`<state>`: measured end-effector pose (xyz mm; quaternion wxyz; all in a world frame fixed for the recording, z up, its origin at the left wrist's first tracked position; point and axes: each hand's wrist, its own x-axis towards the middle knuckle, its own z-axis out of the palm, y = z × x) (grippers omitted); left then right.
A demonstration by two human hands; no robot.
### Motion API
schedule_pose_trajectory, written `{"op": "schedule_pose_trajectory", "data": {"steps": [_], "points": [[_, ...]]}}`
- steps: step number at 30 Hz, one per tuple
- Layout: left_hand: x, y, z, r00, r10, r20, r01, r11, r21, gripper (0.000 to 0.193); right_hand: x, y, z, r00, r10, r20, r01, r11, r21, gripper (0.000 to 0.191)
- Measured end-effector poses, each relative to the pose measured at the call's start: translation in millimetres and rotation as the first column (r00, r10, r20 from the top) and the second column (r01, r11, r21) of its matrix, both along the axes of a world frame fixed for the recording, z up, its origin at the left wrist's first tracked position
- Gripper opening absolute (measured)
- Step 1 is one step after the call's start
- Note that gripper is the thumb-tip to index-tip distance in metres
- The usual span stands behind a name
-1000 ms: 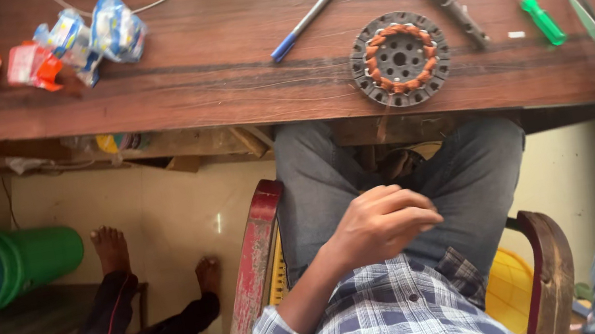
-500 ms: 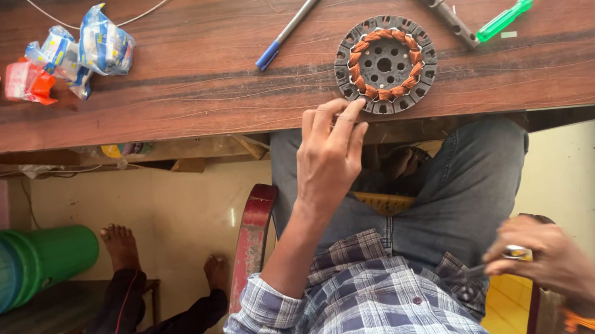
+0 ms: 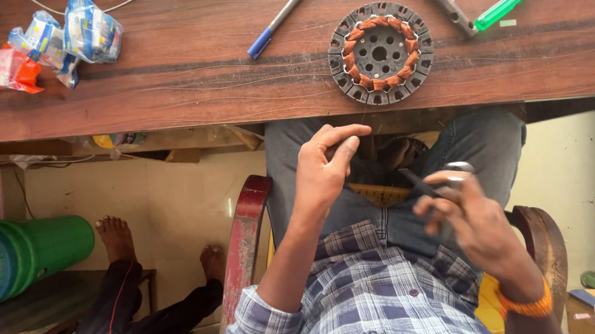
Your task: The person works on a circular stator with copper windings, using scissors to trim a wire and then inserting and adjusting the wire into the stator slots. The person repeatedly handles the stator and wire, making small adjustments.
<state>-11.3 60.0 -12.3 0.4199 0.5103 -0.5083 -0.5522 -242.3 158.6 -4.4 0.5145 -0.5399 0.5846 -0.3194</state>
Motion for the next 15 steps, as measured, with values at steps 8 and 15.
{"op": "schedule_pose_trajectory", "data": {"steps": [8,15], "points": [[2.6,12.8,-17.5,0.997,0.054,-0.055,-0.055,0.998,-0.019,0.015,60.2,-73.6,29.4,0.949,-0.198,-0.244,-0.024,0.729,-0.684,0.028],[5.7,22.0,-33.7,0.988,0.015,-0.154,-0.017,1.000,-0.012,0.012,60.7,-72.1,24.8,0.942,-0.200,-0.271,0.005,0.812,-0.584,0.027]]}}
